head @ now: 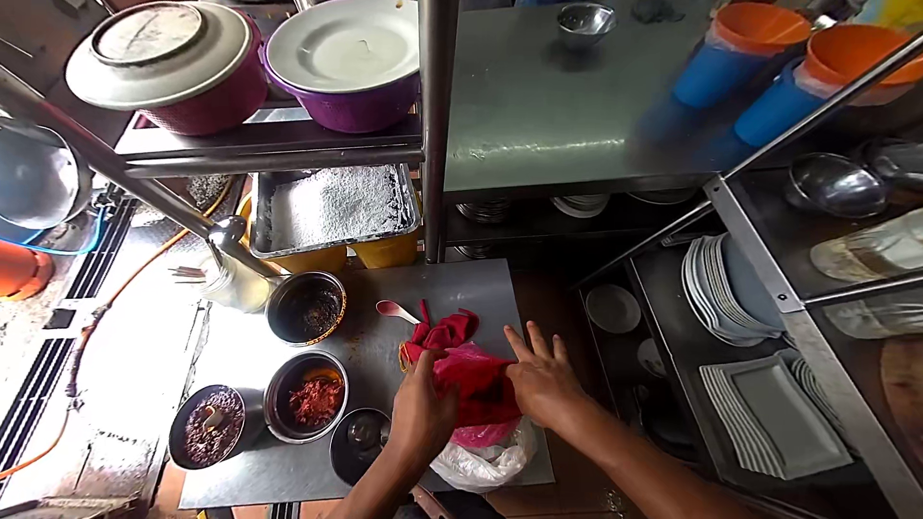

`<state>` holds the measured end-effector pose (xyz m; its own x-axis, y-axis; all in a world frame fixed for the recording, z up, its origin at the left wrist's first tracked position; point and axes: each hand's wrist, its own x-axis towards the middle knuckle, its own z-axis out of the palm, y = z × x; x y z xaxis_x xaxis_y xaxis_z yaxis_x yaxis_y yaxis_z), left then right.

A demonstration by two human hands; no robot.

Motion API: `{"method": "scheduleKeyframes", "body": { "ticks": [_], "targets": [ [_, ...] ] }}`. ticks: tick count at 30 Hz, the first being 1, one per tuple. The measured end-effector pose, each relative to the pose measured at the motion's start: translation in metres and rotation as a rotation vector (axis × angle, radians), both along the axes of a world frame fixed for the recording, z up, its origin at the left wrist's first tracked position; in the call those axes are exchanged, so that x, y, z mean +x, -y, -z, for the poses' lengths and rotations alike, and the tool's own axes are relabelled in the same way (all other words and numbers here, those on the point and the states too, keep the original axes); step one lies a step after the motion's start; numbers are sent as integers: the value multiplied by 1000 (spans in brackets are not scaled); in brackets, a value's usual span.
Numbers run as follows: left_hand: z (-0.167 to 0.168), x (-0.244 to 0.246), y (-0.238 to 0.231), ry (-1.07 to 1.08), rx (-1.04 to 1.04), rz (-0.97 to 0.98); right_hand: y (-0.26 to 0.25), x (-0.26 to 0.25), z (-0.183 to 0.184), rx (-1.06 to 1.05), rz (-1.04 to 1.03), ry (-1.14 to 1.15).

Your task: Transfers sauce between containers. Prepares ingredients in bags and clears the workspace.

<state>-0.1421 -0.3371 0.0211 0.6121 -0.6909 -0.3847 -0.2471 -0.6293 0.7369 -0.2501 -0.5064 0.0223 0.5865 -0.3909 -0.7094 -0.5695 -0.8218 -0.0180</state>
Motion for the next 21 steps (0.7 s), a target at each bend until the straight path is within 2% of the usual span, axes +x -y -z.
{"method": "scheduleKeyframes", "body": {
  "ticks": [2, 3, 4, 5, 7, 9, 12, 15, 19, 21],
  "targets": [
    [-9, -12, -4, 378, -267, 183, -3, 1, -3, 40, -13, -5],
    [-13, -19, -3, 461, -358, 297, -4, 1, -4, 70, -3, 2],
    [-17, -26, -1, 442, -370, 426, -4, 0, -4, 113, 13, 15],
    [-20, -32, 4, 352, -266, 556, -2, -1, -5, 157, 24, 25],
    [-21, -36, 22, 137, 178, 794, 5, -1, -5, 236, 33, 58],
    [-9, -41, 39, 88, 444, 887, 12, -1, -4, 295, -51, 140],
    [-7, -49, 45, 94, 526, 994, 9, 7, 1, 308, -292, 145],
    [-17, -55, 43, 97, 622, 1124, -7, 24, 6, 137, -428, 37],
    [-37, -63, 35, 98, 894, 1170, -21, 28, -4, -119, -290, -124],
    [-37, -58, 29, 141, 935, 1185, -27, 26, -15, -187, -253, -284]
  ]
}}
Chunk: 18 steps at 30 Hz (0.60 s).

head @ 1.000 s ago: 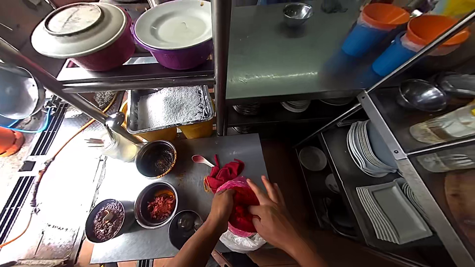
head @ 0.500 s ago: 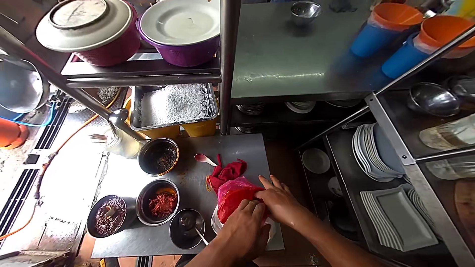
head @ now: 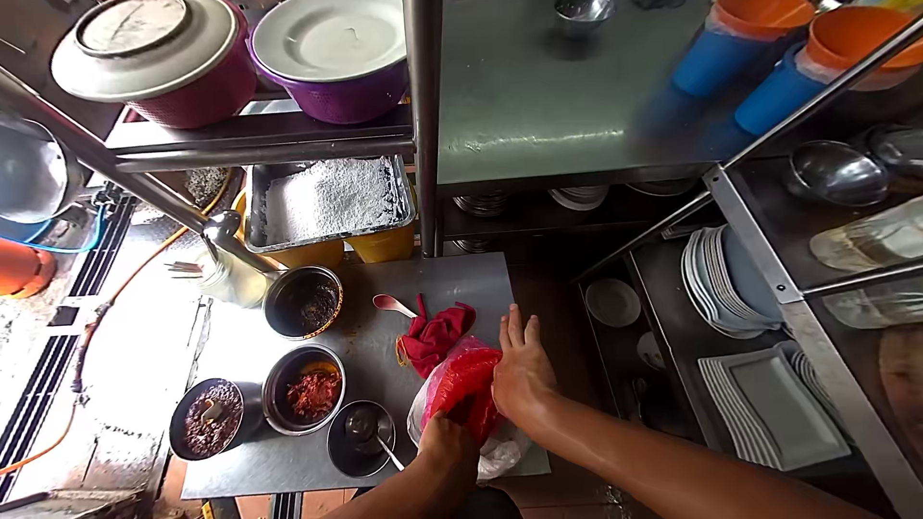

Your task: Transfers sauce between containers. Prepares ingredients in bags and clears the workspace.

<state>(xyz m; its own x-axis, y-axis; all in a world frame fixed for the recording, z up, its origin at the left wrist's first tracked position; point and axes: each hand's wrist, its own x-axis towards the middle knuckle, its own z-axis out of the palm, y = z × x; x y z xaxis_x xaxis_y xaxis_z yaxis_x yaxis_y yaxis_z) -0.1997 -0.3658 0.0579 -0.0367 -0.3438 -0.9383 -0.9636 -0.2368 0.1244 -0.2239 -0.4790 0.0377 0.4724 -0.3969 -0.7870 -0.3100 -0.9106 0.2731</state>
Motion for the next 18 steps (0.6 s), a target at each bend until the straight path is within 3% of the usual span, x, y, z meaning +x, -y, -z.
{"method": "scheduleKeyframes", "body": {
  "ticks": [4, 6, 8, 9, 11, 14, 18],
  "targets": [
    [4, 19, -3, -8, -73, 156, -9, -7, -37, 2, -71, -125],
    [12, 29, -7, -42, -182, 201, -14, -17, -48, 78, -132, 56],
    [19, 31, -11, -42, -267, 195, -12, -32, -32, 286, -305, 444],
    [20, 30, -12, -28, -277, 188, -11, -34, -22, 414, -362, 493],
    [17, 28, -10, 0, -222, 199, -10, -31, -12, 531, -381, 290],
    [11, 31, -5, 18, -169, 244, -20, -31, -13, 409, -378, -55],
    [1, 24, -2, -67, -224, 171, -21, -39, -23, 386, -324, -171]
  ]
}}
